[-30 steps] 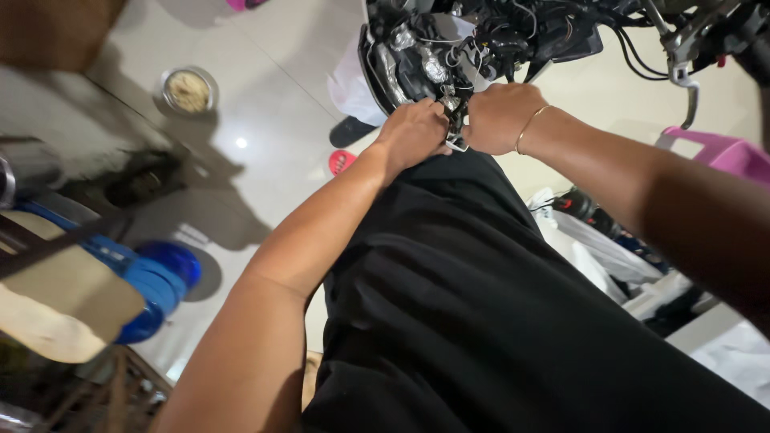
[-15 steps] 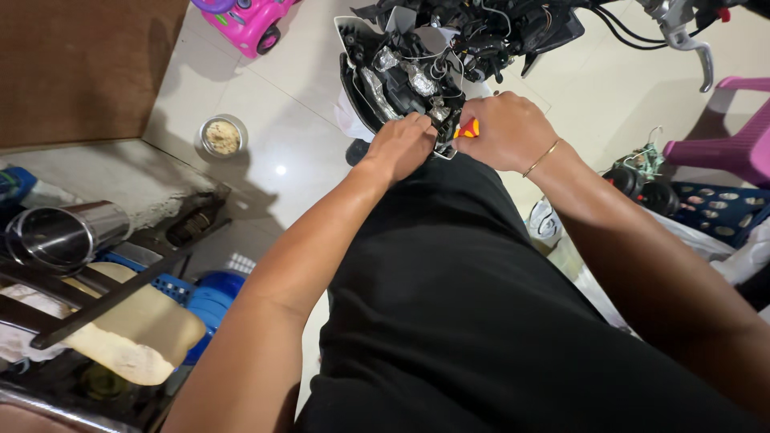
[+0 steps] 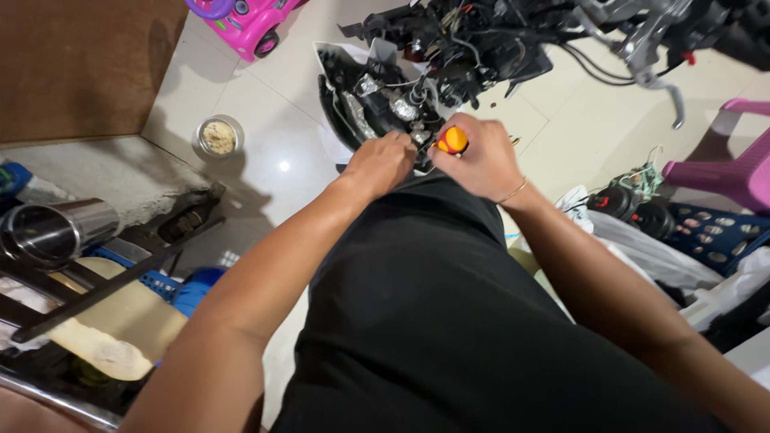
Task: The person uses a screwdriver to remove screws from a motorcycle instrument cluster, detaches the unit, and then reattaches it by hand and with the screwdriver. The person also briefly opens the motorcycle's seat compartment.
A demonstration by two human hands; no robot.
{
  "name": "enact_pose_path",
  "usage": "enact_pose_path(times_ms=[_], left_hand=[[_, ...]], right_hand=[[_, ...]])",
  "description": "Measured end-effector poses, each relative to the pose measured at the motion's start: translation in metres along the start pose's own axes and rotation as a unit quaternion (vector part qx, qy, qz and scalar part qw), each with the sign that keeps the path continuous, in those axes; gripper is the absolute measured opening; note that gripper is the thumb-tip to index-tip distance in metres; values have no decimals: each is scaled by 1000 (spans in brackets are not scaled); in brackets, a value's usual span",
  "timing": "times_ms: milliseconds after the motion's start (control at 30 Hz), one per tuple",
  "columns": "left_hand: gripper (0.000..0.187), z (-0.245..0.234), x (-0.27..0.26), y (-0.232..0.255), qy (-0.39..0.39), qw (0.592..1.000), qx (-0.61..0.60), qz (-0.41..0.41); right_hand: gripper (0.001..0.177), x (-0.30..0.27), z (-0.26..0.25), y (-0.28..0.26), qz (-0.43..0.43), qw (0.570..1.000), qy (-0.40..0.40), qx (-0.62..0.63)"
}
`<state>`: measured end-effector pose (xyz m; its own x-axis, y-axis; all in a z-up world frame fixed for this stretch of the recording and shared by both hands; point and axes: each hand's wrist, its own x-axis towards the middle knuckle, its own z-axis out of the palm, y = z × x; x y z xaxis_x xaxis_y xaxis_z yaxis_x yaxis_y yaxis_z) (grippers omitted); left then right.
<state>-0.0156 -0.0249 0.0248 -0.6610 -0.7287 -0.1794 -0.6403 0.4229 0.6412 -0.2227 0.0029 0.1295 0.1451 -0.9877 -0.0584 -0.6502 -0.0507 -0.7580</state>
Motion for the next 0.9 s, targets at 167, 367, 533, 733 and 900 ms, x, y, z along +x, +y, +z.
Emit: enact_pose_path(times_ms=[167,367,533,733,900], left_hand=[[18,4,2,9,2,997,52,49],[14,-4,1,13,-29,986,133,97],[17,-4,-4,14,-51,993,97,34],[21,-10,1,15,-106,987,122,-7],[21,-28,-20,14,-88,986,141,-1]], right_hand=[[25,-7,1,14,-5,997,22,68],[26,-2,-12,17,-42,999,-19,17],[27,12,-23,18,-66,995,-80,3],[31,33,-31,35,-22,996,-57,59],[19,43,-40,75,219,931,-111,271]])
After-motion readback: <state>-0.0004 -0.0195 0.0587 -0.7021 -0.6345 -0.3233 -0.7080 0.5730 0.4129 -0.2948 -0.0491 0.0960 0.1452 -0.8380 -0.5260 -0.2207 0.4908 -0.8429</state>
